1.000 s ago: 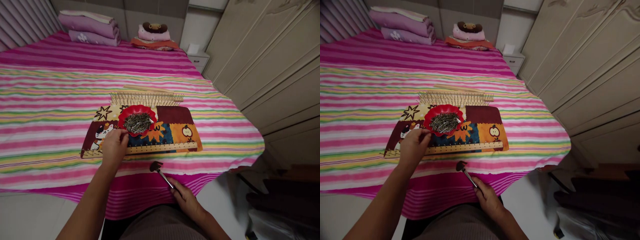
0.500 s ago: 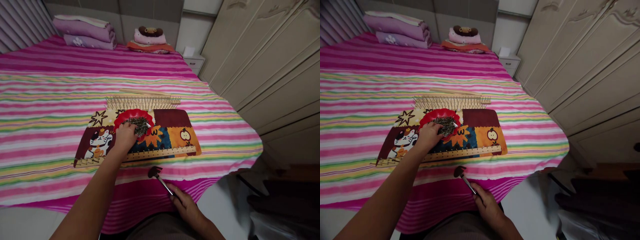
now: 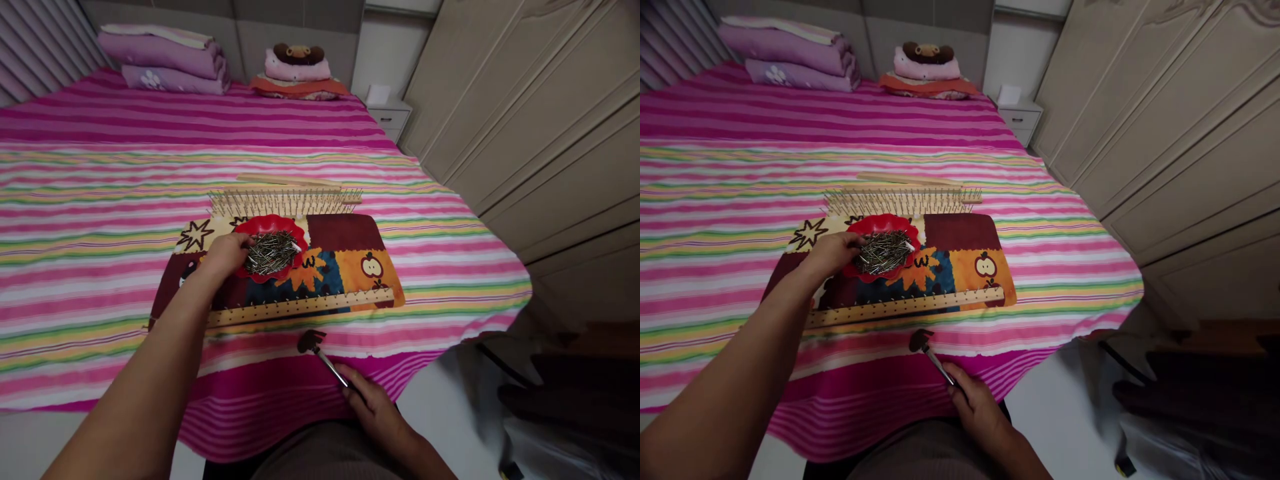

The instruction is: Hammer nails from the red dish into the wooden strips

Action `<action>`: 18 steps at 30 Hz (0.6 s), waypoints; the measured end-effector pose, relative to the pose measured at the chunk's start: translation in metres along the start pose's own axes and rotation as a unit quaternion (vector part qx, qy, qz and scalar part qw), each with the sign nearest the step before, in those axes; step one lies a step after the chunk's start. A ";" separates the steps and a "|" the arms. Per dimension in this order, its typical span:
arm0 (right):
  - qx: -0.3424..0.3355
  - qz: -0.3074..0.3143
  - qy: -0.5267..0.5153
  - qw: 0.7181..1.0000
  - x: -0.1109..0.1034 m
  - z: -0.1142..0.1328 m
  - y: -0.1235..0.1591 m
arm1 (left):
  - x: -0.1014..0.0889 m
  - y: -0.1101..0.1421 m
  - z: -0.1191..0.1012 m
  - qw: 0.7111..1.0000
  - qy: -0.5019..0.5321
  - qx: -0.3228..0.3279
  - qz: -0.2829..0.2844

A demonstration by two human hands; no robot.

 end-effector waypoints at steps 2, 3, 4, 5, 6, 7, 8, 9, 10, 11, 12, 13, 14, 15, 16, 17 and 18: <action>-0.003 -0.001 0.001 1.000 0.000 0.001 0.000 | -0.002 0.001 0.002 1.000 0.015 0.005 0.000; -0.007 -0.002 0.002 1.000 0.000 0.001 0.000 | -0.002 0.001 0.002 1.000 0.017 0.010 0.000; -0.010 -0.004 0.003 1.000 -0.001 0.002 0.000 | -0.002 0.002 0.001 1.000 0.016 0.016 0.005; -0.013 -0.005 0.003 1.000 -0.001 0.002 -0.001 | -0.001 0.002 0.000 1.000 0.015 0.022 0.015; -0.015 -0.005 0.003 1.000 -0.001 0.003 -0.001 | 0.001 0.003 -0.001 0.999 0.013 0.029 0.027; -0.016 -0.005 0.003 1.000 -0.001 0.003 -0.001 | 0.003 0.003 -0.003 0.999 0.010 0.036 0.036; -0.016 -0.004 0.002 1.000 -0.001 0.003 -0.001 | 0.004 0.004 -0.006 0.998 0.007 0.044 0.037; -0.016 -0.003 0.001 1.000 -0.001 0.003 -0.001 | 0.004 0.004 -0.009 0.998 0.004 0.053 0.032; -0.014 -0.002 0.000 1.000 -0.001 0.004 -0.001 | 0.005 0.005 -0.013 0.998 0.001 0.064 0.021; -0.011 -0.003 -0.001 1.000 -0.001 0.004 -0.001 | 0.006 0.006 -0.018 0.997 -0.002 0.073 0.010; -0.007 -0.003 -0.002 1.000 -0.001 0.004 -0.001 | 0.007 0.007 -0.022 0.997 -0.007 0.078 0.001; -0.005 -0.002 -0.002 1.000 -0.001 0.005 -0.001 | 0.010 0.007 -0.026 0.997 -0.014 0.076 -0.004; -0.003 -0.002 -0.003 1.000 -0.001 0.006 -0.001 | 0.012 0.007 -0.029 0.997 -0.024 0.070 -0.007; -0.003 -0.002 -0.003 1.000 -0.002 0.006 -0.001 | 0.015 0.007 -0.031 0.998 -0.034 0.059 -0.011; -0.004 -0.003 -0.003 1.000 -0.002 0.007 -0.001 | 0.016 0.007 -0.032 0.998 -0.042 0.046 -0.013; -0.007 -0.004 -0.003 1.000 -0.002 0.008 -0.001 | 0.018 0.007 -0.033 0.998 -0.044 0.036 -0.012; -0.008 -0.006 -0.004 1.000 -0.002 0.008 -0.001 | 0.020 0.006 -0.034 0.999 -0.038 0.033 -0.007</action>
Point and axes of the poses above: each hand's wrist, its own y-axis away from the middle knuckle, its own x-axis out of the palm, z = x × y, the point moved 7 cm from there along -y, towards the middle knuckle, and after that the axes turned 10 degrees about z, right-handed, at the moved point
